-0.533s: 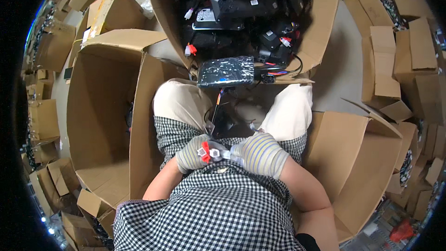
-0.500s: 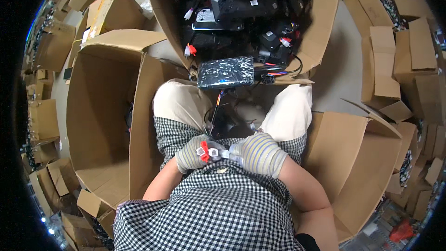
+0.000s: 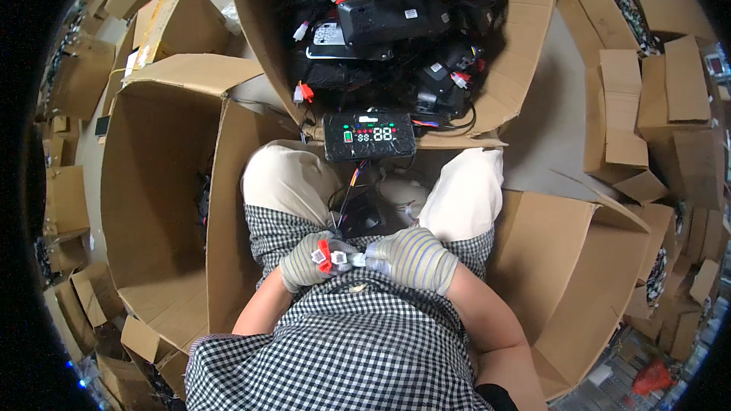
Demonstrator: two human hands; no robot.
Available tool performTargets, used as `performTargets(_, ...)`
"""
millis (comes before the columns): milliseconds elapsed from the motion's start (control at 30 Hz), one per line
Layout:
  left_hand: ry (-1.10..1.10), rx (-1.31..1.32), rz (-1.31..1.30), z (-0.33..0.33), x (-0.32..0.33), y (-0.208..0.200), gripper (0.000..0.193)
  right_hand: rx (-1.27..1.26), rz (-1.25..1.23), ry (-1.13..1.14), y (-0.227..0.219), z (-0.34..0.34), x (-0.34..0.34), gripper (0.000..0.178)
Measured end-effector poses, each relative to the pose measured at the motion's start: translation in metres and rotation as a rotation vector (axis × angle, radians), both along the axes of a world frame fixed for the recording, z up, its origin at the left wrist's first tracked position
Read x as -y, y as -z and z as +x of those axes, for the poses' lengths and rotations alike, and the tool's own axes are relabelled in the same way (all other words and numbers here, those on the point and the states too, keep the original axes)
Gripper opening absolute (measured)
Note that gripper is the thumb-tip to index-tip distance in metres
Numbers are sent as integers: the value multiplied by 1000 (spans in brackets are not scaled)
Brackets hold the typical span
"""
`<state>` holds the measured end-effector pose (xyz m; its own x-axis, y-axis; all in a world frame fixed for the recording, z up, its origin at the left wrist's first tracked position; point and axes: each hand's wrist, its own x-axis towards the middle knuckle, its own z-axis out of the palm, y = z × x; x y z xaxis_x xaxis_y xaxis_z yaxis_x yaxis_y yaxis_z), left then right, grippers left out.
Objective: The person sorts and connects wires to electronic modules by hand.
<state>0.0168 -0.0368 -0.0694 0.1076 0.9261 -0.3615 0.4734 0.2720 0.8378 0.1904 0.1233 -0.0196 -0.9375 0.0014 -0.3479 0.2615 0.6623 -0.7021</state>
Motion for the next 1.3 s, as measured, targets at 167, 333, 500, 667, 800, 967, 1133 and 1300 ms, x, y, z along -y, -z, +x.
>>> performTargets(167, -62, 135, 22, 1, 0, -4, 32, -18, -102, -11, 5, 2, -8, 26)
performTargets(333, -186, 261, -41, 2, 3, -5, 29, -476, -512, 564, 54, 19, -77, 30)
performTargets(500, -206, 343, -1, 4, -2, -13, 31, -347, -1185, 1445, 89, -5, -159, 31)
performTargets(667, -144, 110, 154, 9, -1, -6, 24, -681, -1268, 1525, 125, -9, -185, 24)
performTargets(800, -642, 414, 166, 19, 1, -16, 29, -873, -559, 947, 84, -31, -87, 21)
performTargets(967, -595, -373, 491, 6, -24, 13, 37, -605, 292, 442, 61, -11, -6, 14)
performTargets(1133, -970, 463, 408, 16, -61, 4, 36, -460, 352, 364, 69, 1, 18, 9)
performTargets(1300, -949, 853, 264, 28, -84, -40, 58, -486, 420, 356, 68, 1, 13, 6)
